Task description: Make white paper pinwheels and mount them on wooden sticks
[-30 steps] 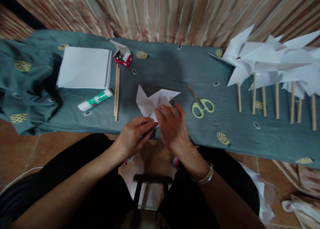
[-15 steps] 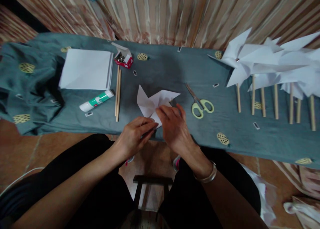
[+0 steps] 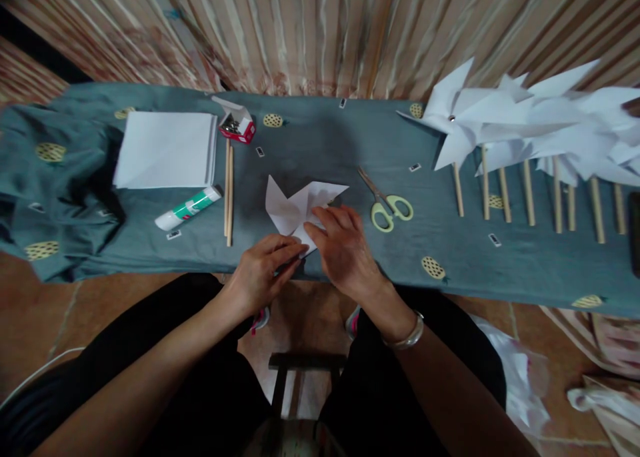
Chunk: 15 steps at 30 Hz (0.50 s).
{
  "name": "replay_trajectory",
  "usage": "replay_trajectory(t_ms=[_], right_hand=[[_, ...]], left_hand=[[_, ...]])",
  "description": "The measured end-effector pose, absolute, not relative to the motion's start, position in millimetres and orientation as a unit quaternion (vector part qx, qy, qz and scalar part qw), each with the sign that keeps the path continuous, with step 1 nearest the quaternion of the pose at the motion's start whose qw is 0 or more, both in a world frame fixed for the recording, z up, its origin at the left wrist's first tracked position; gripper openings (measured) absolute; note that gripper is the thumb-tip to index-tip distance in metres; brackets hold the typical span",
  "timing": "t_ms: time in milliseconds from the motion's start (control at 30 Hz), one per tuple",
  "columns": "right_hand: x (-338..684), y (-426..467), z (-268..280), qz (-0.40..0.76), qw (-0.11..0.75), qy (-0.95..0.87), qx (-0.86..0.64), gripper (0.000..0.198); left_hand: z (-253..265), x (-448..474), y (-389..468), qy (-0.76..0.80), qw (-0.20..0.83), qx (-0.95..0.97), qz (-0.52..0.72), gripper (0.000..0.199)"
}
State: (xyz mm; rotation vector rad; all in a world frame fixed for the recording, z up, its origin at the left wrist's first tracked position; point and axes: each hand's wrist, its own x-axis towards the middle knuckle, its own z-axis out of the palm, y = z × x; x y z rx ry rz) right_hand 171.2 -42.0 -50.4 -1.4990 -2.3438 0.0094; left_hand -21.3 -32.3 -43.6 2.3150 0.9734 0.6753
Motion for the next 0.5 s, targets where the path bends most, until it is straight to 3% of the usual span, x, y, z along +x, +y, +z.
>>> replay_trajectory(t_ms=[233,500], right_hand=[[165.7,-39.9,-54.5,0.022,0.202,-0.807,-0.554,0.035],[181.5,-32.8,-43.7,0.052,0.267,-0.778,-0.566,0.047]], left_hand=[[-38.5,-22.2,-31.2,0.364,0.294,0.849,0.246,0.025],[-22.9,-31.8,-26.4,0.397,0.318,0.809,0.296,0.024]])
